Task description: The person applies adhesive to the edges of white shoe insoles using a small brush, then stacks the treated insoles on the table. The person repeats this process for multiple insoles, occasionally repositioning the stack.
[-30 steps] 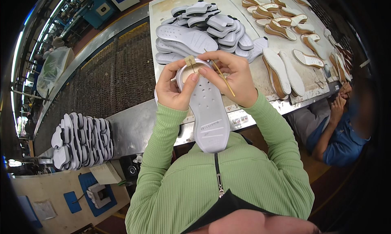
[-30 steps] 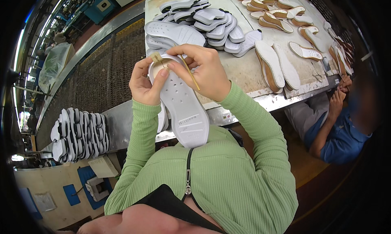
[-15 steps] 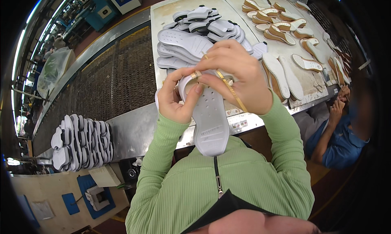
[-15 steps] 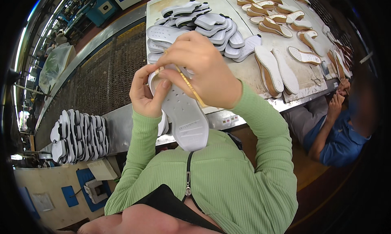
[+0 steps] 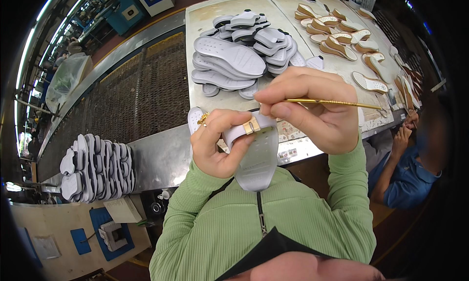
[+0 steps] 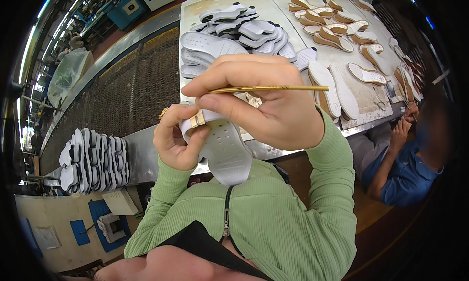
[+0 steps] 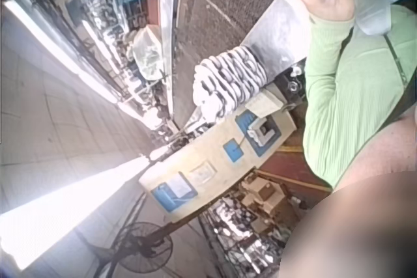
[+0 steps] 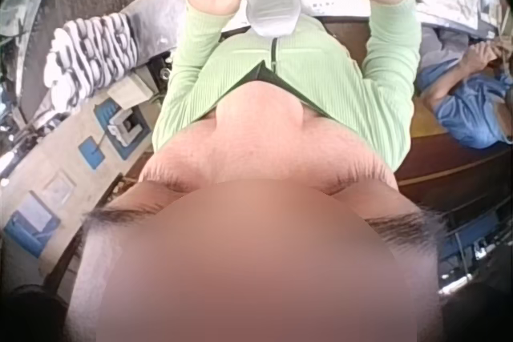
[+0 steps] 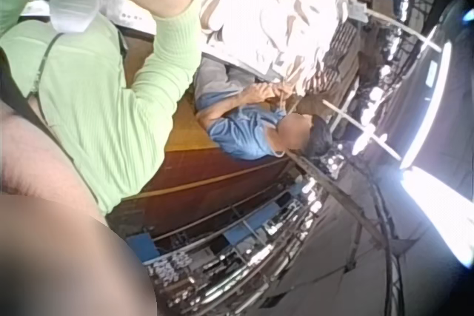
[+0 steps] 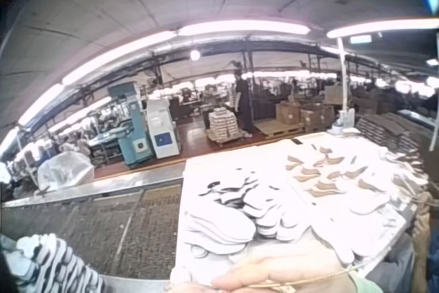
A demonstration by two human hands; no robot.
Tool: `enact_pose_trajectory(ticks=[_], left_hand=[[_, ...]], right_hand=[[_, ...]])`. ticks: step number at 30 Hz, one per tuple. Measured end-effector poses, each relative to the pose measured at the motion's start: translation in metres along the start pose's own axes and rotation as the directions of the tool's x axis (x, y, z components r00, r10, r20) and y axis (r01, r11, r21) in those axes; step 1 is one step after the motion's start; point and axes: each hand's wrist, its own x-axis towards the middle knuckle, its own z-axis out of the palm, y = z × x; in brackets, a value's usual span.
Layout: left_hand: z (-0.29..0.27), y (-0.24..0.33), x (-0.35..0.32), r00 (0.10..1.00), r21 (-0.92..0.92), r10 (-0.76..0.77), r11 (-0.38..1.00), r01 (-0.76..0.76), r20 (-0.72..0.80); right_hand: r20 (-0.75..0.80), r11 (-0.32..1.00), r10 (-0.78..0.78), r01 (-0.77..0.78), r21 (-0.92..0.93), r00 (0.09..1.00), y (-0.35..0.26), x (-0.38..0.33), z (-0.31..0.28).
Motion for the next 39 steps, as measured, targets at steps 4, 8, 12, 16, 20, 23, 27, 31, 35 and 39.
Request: enact_pose_trajectory(ticks=[4, 8, 12, 16, 20, 23, 27, 31, 35, 39], left_hand=[[0.0, 0.0, 0.001, 0.998, 0.01, 0.054, 0.998, -0.055, 0.011], [0.002, 0.0, -0.002, 1.0, -0.016, 0.022, 1.0, -0.021, 0.009], [0.001, 0.0, -0.002, 1.0, -0.004, 0.001, 1.0, -0.001, 0.018], [0.001, -0.001, -0.002, 0.999, -0.001, 0.043, 0.999, -0.043, 0.029], [0.001, -0.002, 0.0, 0.994, 0.016, 0.091, 0.996, -0.092, 0.054], [0.001, -0.003, 0.0, 0.993, 0.018, 0.1, 0.995, -0.101, 0.063], [0.001, -0.003, 0.0, 0.992, 0.016, 0.102, 0.995, -0.103, 0.069], [0.003, -0.001, -0.001, 0.995, -0.002, 0.068, 0.998, -0.068, 0.076], [0.003, -0.004, 0.0, 0.997, -0.006, 0.062, 0.998, -0.062, 0.054], [0.002, -0.006, 0.0, 0.995, 0.028, 0.087, 0.996, -0.089, 0.048]], right_hand=[[0.107, 0.999, 0.024, -0.019, -0.05, 0.994, -0.006, 0.001, -0.005], [0.026, 0.994, 0.1, -0.101, 0.032, 0.995, -0.005, 0.001, 0.001], [-0.048, 0.985, 0.15, -0.145, 0.099, 0.988, -0.006, 0.0, 0.006], [0.045, 0.992, 0.042, -0.036, -0.124, 0.998, -0.006, 0.004, -0.001], [0.11, 0.979, 0.03, -0.007, -0.202, 0.993, -0.007, 0.005, 0.0], [0.135, 0.974, 0.031, 0.0, -0.227, 0.99, -0.008, 0.005, 0.001], [0.163, 0.968, 0.013, 0.029, -0.251, 0.987, -0.009, 0.005, 0.0], [0.182, 0.958, 0.004, 0.048, -0.284, 0.983, -0.01, 0.004, 0.001], [0.124, 0.943, -0.034, 0.073, -0.324, 0.992, -0.01, 0.003, 0.006], [0.032, 0.977, 0.019, -0.012, -0.212, 0.999, -0.012, 0.001, 0.0]])
